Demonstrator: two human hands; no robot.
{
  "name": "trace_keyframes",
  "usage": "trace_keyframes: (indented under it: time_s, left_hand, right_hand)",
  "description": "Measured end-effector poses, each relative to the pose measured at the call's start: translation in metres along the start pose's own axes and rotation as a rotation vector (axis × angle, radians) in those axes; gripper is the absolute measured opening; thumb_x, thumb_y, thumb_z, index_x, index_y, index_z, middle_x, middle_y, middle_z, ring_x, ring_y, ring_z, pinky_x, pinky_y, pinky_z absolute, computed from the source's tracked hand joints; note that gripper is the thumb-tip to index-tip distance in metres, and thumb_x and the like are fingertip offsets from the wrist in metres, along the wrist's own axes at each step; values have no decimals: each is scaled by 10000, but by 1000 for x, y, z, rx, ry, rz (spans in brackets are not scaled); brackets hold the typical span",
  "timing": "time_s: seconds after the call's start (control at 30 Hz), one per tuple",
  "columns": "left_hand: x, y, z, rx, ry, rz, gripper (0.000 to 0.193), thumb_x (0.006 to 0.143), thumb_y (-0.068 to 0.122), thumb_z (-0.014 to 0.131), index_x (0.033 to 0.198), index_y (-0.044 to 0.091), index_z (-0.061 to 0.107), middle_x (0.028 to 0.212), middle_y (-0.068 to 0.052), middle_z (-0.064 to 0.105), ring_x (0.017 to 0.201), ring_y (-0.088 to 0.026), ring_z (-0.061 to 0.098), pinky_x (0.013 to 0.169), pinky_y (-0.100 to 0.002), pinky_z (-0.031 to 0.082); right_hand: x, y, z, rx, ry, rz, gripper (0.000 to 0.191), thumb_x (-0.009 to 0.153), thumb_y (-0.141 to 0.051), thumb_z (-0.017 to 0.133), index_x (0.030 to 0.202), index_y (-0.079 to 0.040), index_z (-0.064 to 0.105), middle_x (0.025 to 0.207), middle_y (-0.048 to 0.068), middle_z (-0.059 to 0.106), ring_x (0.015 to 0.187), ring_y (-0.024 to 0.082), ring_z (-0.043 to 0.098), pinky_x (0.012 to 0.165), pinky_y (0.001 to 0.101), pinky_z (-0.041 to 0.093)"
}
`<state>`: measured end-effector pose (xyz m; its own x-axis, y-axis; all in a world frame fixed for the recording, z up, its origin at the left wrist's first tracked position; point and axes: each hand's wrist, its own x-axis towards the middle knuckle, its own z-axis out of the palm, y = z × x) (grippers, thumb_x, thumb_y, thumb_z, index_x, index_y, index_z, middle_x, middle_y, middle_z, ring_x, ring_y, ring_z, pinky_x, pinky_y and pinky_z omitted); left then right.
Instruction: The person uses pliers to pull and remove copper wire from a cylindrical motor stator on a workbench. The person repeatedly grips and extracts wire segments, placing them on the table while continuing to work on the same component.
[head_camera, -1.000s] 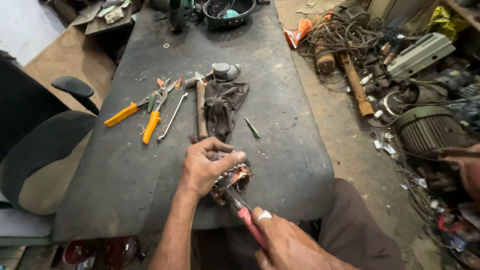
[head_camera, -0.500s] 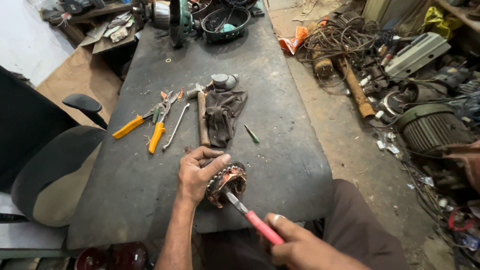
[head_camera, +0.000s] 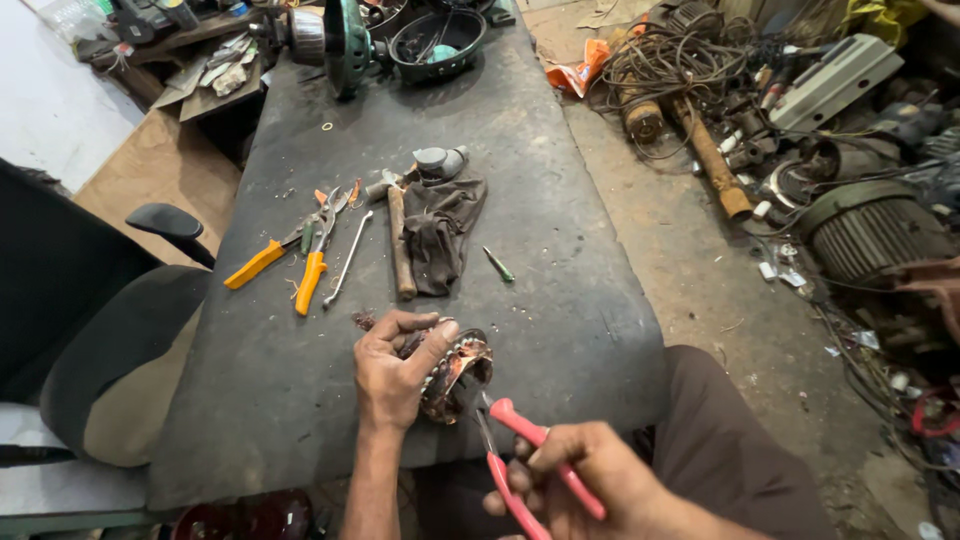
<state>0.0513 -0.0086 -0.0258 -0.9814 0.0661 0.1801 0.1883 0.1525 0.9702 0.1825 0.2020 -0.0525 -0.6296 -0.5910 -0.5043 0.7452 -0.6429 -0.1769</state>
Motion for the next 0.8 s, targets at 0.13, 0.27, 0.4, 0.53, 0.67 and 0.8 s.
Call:
trace_keyframes:
  time_s: [0.13,0.27,0.4,0.53,0.67,0.8]
  left_hand:
    - [5,-7,-3,-109,-16,-47,241,829,137,816,977,-33,731,788,-63,766,665,-69,670,595,-212,510]
    - [11,-12,-8,-139,-9,-62,237,840,139,814,982,-36,742,784,-45,746,661,-59,649,597,-203,496]
    - [14,-14,-8,-136,-8,-100,231,849,137,816,985,-38,752,760,-37,717,638,-54,601,576,-199,450]
    - [13,-13,-8,-114,-3,-74,224,836,135,811,978,-27,749,762,-35,734,640,-55,629,579,-196,473]
    - [10,-11,-9,-100,-14,-46,225,847,141,811,980,-31,750,760,-37,731,644,-56,626,580,-201,466]
    - [8,-5,-8,-107,-20,-3,238,845,147,810,987,-32,743,790,-45,754,684,-59,663,622,-197,502]
  right_hand:
    - [26,29,-22,-468,168,-189,300,852,-24,632,1151,-11,605,791,179,632,756,376,669,635,440,519]
    - [28,38,-28,-1460,210,-979,550,764,-38,714,1264,70,512,1018,265,605,1000,433,647,776,536,504]
    - [18,33,-16,-1848,275,-802,428,824,-57,653,1240,-66,550,1023,176,611,944,375,640,781,480,517]
    - [19,31,-13,-1843,290,-756,343,905,-77,645,1235,-81,551,1005,163,607,906,375,638,798,478,501]
    - [17,33,-41,-1825,178,-700,586,803,-65,729,1326,-24,470,1111,211,558,972,400,586,850,461,459]
    - [2,26,-66,-1333,-132,-795,453,882,19,718,1286,75,522,1338,268,573,1291,435,586,1049,478,395]
